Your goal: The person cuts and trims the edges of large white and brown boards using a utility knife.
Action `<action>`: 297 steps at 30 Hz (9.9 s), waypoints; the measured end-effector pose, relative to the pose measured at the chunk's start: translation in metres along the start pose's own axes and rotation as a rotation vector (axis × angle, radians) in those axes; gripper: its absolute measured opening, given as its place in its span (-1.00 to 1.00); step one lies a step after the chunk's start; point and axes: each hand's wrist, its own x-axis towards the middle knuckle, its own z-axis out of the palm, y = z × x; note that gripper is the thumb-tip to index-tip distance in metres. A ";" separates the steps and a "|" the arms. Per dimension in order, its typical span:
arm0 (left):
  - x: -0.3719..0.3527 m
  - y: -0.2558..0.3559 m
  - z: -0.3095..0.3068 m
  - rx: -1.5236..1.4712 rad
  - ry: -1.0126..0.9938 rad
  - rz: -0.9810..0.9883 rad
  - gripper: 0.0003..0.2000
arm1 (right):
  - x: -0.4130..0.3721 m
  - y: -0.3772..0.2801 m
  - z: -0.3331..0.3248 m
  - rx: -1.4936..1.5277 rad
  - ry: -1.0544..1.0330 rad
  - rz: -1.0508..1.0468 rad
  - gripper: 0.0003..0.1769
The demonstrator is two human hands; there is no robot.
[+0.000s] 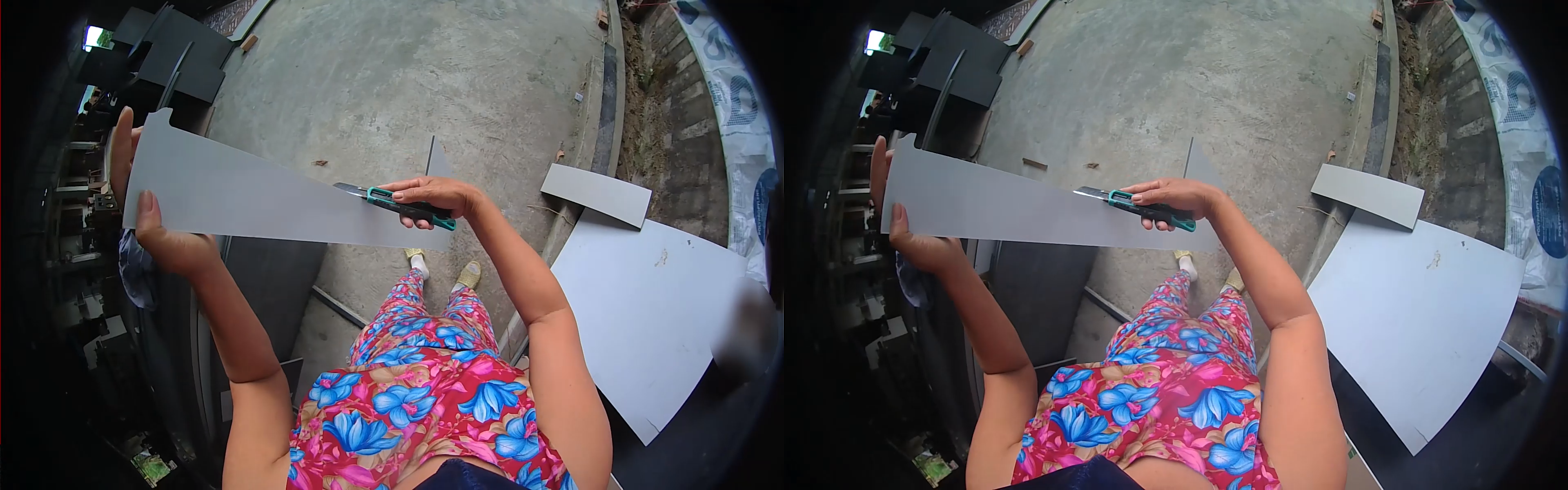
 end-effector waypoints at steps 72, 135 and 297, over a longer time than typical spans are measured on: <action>-0.044 -0.015 -0.028 -0.038 0.321 0.106 -0.35 | 0.016 0.184 -0.145 -1.199 0.901 0.267 -0.57; -0.100 -0.150 -0.016 -0.237 0.020 -0.257 -0.41 | -0.012 0.154 -0.035 0.071 0.917 -0.321 -0.66; -0.179 -0.104 -0.044 -0.706 -0.296 -0.387 -0.76 | -0.447 -0.137 0.000 -0.364 1.483 -1.268 -0.53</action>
